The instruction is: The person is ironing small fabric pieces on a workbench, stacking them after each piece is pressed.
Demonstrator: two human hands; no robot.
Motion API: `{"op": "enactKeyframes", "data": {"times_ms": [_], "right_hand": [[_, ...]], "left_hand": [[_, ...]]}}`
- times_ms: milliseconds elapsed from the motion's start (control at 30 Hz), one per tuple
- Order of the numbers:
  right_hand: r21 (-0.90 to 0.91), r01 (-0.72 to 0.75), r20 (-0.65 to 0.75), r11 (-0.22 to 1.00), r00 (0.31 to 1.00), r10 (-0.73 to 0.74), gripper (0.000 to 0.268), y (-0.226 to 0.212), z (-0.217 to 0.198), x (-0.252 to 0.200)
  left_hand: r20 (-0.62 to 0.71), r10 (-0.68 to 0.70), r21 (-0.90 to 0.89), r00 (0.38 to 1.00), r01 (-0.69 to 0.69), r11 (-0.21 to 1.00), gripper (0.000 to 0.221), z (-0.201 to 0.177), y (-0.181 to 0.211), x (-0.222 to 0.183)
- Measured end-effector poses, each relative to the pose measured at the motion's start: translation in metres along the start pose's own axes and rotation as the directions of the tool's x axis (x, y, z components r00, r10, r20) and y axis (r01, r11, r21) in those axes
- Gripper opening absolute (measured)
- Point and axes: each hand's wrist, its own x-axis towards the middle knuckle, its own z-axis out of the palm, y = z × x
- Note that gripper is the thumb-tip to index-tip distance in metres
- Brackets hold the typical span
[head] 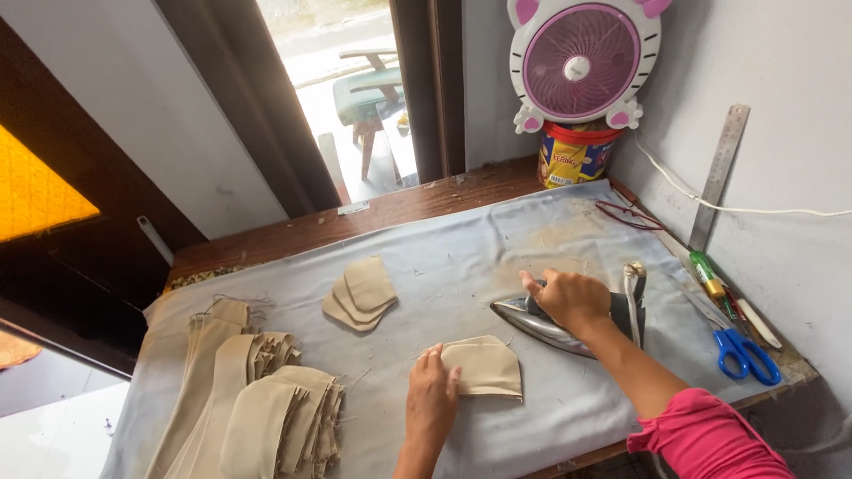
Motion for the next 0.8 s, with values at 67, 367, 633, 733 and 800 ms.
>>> {"op": "enactKeyframes", "data": {"times_ms": [67,367,633,733,800], "right_hand": [[0.001,0.036,-0.052,0.999,0.998,-0.036,0.06,0.001,0.003,0.003],[0.002,0.079,-0.158,0.997,0.984,-0.078,0.058,0.005,0.013,0.004],[0.014,0.083,-0.21,0.996,0.975,-0.079,0.058,0.007,0.018,0.006],[0.017,0.088,-0.235,0.996,0.969,-0.081,0.057,0.007,0.018,0.007],[0.022,0.089,-0.232,0.996,0.969,-0.081,0.057,0.007,0.018,0.006]], "left_hand": [[0.133,-0.005,0.179,0.991,-0.019,0.984,0.058,0.024,-0.017,0.008],[0.213,-0.292,0.112,0.932,0.274,0.955,0.053,0.014,0.012,0.018],[0.323,-0.567,0.205,0.758,0.529,0.824,0.031,-0.005,0.02,0.035],[0.318,-0.583,0.047,0.748,0.602,0.797,0.017,-0.011,0.024,0.035],[0.311,-0.602,-0.021,0.735,0.638,0.769,0.011,-0.014,0.028,0.034]]}}
